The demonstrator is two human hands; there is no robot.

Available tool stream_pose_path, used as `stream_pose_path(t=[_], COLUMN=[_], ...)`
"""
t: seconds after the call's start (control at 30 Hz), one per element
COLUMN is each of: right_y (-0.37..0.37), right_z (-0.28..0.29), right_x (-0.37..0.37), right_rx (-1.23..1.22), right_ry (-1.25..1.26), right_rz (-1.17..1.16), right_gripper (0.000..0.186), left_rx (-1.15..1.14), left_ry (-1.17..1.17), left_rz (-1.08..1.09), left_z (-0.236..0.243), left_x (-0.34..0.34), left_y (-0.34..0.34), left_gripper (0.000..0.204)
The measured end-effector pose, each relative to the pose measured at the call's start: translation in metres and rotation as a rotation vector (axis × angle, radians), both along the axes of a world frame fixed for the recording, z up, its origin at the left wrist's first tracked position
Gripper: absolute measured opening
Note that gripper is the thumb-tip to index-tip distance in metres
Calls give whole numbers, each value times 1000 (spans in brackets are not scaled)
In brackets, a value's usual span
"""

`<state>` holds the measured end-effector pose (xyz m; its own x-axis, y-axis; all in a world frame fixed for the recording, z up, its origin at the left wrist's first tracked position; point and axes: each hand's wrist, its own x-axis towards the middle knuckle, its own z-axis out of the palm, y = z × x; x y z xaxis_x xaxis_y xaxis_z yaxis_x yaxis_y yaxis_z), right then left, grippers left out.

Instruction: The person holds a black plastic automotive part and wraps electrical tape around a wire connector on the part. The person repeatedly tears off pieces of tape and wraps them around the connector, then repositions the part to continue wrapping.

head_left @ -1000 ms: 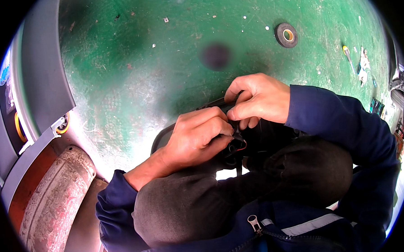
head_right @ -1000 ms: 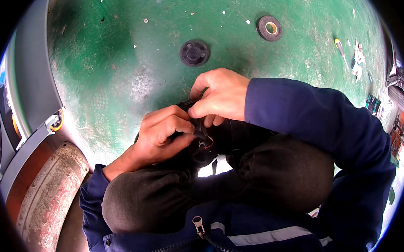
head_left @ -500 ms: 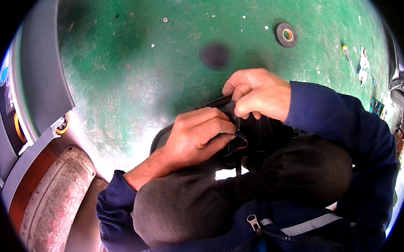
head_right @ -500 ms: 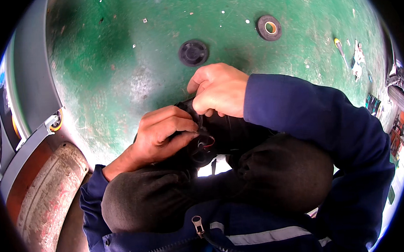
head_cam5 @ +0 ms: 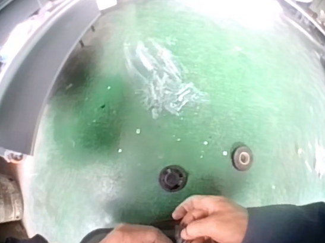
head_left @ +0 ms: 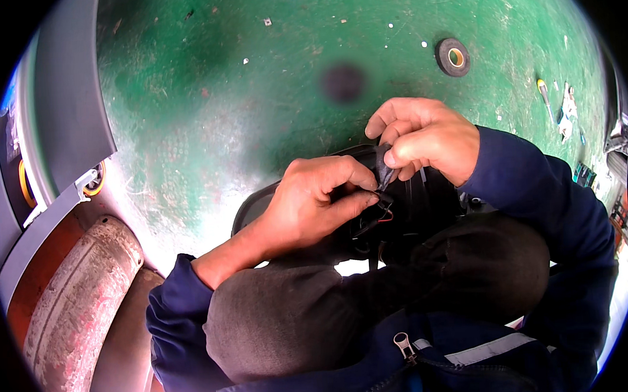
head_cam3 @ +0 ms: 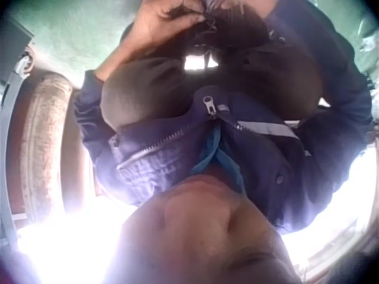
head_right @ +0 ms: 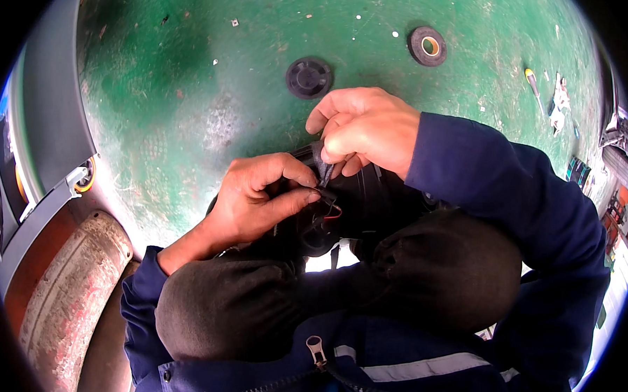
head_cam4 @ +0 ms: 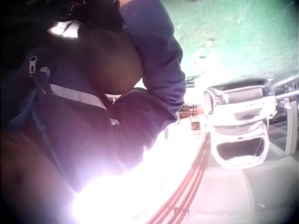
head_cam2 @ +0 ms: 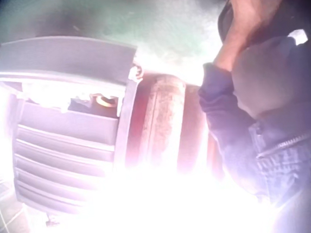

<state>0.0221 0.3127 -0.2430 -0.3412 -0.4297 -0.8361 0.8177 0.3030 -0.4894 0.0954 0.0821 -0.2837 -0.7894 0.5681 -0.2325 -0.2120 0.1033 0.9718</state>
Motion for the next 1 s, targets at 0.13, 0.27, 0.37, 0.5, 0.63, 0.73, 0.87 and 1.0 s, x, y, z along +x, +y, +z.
stream_pose_path(t=[0.13, 0.27, 0.37, 0.5, 0.63, 0.73, 0.87, 1.0], right_y=[0, 0, 2, 0, -1, -2, -6, -8], right_z=[-3, -4, -6, 0, 3, 2, 2, 5], right_x=[2, 5, 5, 3, 1, 2, 3, 5], right_rx=[-5, -8, -27, -22, -21, -33, -29, -44], right_ry=[52, 65, 52, 63, 81, 84, 134, 166], right_rz=[20, -44, -59, -27, -9, 3, 20, 1], right_gripper=[38, 36, 36, 36, 38, 37, 35, 30], left_rx=[31, 35, 25, 26, 76, 81, -1, -82], left_ry=[34, -40, -94, -85, -168, -187, -261, -335], left_rz=[13, 10, 32, 38, 52, 124, 97, 65], left_z=[-3, -3, -1, -4, -4, -8, -1, 9], left_x=[0, 1, 0, 1, 2, 6, 1, -8], left_y=[1, 1, 1, -1, -2, 2, 4, 6], left_gripper=[13, 14, 15, 14, 21, 26, 33, 35])
